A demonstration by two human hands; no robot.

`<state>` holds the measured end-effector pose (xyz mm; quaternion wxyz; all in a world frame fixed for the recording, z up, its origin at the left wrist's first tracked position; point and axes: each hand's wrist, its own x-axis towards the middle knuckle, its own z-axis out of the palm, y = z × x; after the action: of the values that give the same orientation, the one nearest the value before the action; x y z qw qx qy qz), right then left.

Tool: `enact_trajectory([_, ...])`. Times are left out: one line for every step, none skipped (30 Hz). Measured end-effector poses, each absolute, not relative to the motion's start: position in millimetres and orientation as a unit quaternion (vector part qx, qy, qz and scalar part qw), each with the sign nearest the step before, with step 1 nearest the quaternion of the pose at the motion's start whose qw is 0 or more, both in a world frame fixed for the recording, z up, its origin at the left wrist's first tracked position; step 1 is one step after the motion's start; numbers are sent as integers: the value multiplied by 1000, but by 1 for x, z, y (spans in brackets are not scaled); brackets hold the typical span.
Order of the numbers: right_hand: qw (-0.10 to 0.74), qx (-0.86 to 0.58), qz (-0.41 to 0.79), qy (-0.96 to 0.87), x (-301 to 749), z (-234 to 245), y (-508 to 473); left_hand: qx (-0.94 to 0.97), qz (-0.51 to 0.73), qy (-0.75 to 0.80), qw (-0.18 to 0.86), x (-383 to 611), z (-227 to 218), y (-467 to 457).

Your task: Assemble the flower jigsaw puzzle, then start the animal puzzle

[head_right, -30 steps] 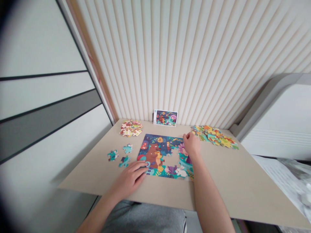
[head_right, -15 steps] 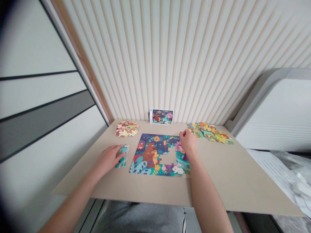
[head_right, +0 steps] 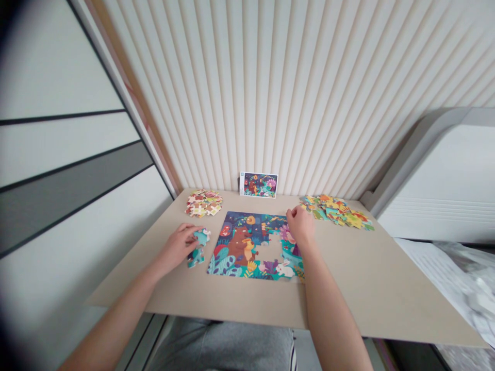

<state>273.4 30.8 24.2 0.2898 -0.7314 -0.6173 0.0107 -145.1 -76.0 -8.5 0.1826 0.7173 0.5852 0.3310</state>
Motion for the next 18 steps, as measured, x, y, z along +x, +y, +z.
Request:
enact_trajectory([291,-731,11,-617,273,24,31,721,336,578,184,-144,-5,-75])
enact_trajectory([291,-731,12,-617,274,24,31,725,340,570,183,-142,1,-75])
enact_trajectory([291,-731,12,-617,274,23,31,730,344,561,184,-138,8,-74])
enact_trajectory([291,-732,13,-616,274,23,30,736,348,550,186,-133,17,-74])
enact_trajectory([292,-732,13,-616,274,23,30,742,352,537,192,-126,26,-74])
enact_trajectory([293,-731,14,-616,274,22,30,751,353,520,203,-117,36,-73])
enact_trajectory([294,-730,15,-617,274,22,30,758,357,504,210,-106,45,-73])
enact_trajectory([294,-729,17,-618,274,22,30,771,350,484,221,-93,53,-72])
enact_trajectory([294,-728,18,-619,273,22,30,791,339,454,232,-80,60,-70])
enact_trajectory([295,-728,19,-619,273,23,30,809,331,421,240,-66,66,-68])
enact_trajectory([295,-727,19,-619,273,23,30,833,311,384,250,-51,70,-66])
enact_trajectory([296,-727,19,-619,273,23,30,853,289,349,261,-36,73,-62])
enact_trajectory([296,-728,20,-618,273,24,30,872,260,314,272,-21,74,-58])
enact_trajectory([297,-729,20,-617,273,25,29,886,239,284,278,-7,74,-54])
enact_trajectory([297,-730,22,-615,272,26,29,900,216,258,278,7,72,-49])
enact_trajectory([296,-731,25,-615,272,26,29,909,199,239,279,20,70,-43])
enact_trajectory([295,-732,27,-614,272,27,28,915,187,224,278,33,66,-38])
enact_trajectory([293,-733,28,-614,271,27,28,921,175,209,278,44,62,-33])
